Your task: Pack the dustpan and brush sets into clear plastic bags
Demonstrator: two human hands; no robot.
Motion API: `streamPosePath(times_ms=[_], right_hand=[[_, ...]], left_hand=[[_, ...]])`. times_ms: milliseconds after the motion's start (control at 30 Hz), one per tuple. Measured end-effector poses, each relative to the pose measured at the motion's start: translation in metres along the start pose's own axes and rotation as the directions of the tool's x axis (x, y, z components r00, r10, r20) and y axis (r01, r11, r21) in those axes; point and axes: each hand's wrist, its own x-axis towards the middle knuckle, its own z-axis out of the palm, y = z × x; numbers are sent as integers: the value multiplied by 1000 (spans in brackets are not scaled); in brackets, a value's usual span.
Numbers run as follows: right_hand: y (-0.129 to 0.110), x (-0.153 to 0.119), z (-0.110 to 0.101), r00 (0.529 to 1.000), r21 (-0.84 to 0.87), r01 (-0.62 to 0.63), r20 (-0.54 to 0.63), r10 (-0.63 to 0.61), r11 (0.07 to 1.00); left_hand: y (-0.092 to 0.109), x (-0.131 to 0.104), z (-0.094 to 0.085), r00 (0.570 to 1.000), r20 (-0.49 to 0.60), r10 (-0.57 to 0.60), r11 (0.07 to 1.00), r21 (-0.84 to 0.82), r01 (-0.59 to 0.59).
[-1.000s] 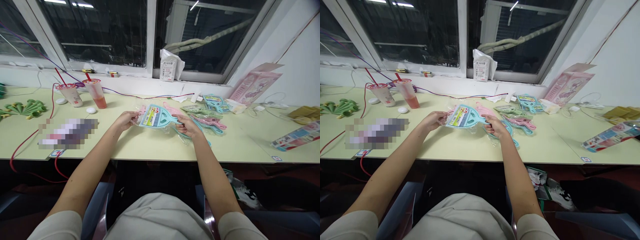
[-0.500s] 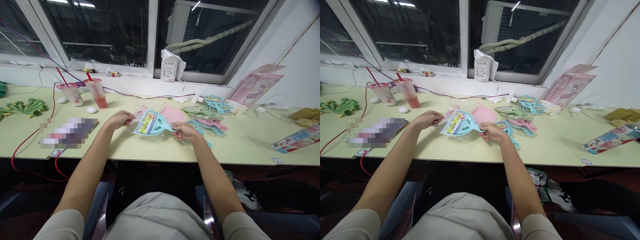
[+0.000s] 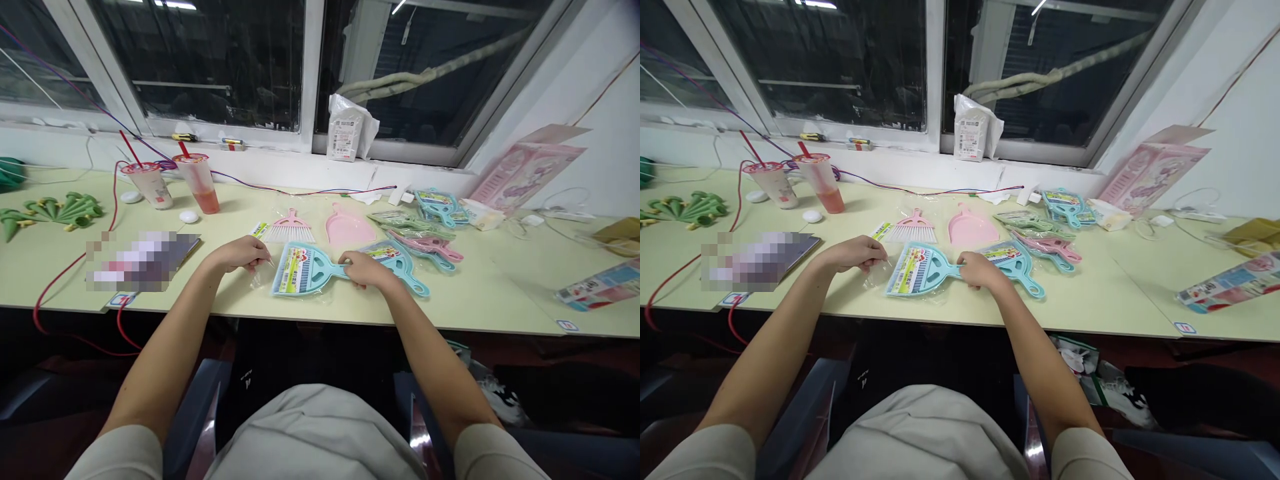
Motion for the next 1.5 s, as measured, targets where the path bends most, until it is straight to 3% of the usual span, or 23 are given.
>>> streamPosePath(times_ms=[67, 133, 200, 267, 300, 333, 400, 467, 567, 667, 767, 900, 1067, 1233, 1500], right_hand=[[-7, -7, 1, 999, -186, 5, -33, -11, 982], [-16, -14, 2, 997, -340, 9, -64, -32, 941], [-24, -19, 2, 993, -430, -2, -107, -49, 903], [-31, -20, 3, 975, -462, -4, -197, -99, 887], [-33, -19, 4, 956, -457, 15, -255, -147, 889], [-36, -16, 6, 928, -447, 59, -304, -214, 893], [-40, -10, 13, 866, -409, 217, -338, -369, 886], [-44, -2, 23, 810, -348, 398, -302, -503, 849], [-48, 8, 41, 725, -319, 575, -230, -650, 754], [-48, 15, 54, 670, -370, 641, -157, -725, 673], [-43, 18, 60, 679, -376, 653, -95, -728, 658], [-39, 16, 57, 691, -385, 652, -52, -721, 653], [-62, 24, 47, 722, -530, 588, 4, -692, 611], [-91, 51, 39, 633, -632, 627, 72, -771, 456], [-76, 83, 49, 592, -545, 696, 67, -803, 468]], left_hand=[[1, 1, 5, 998, -59, -23, 989, 142, 31], [4, -3, 12, 973, -231, -5, 941, 329, 83], [11, -11, 23, 897, -425, 125, 864, 491, 113], [19, -21, 36, 816, -499, 293, 795, 601, 83], [23, -25, 43, 809, -482, 336, 771, 634, 58], [27, -27, 49, 828, -448, 336, 760, 649, 42], [32, -26, 61, 900, -361, 244, 765, 643, 50], [33, -19, 68, 940, -314, 137, 774, 626, 97], [27, -5, 70, 940, -330, 89, 785, 604, 137], [18, 3, 64, 928, -353, 121, 822, 559, 105], [13, 3, 57, 938, -322, 129, 881, 472, 41], [10, 2, 53, 964, -261, 49, 945, 326, 40], [4, 6, 59, 943, -320, 95, 957, 290, 1], [-1, 10, 60, 928, -311, 206, 925, 372, -81], [-3, 5, 68, 918, -314, 243, 861, 506, -55]])
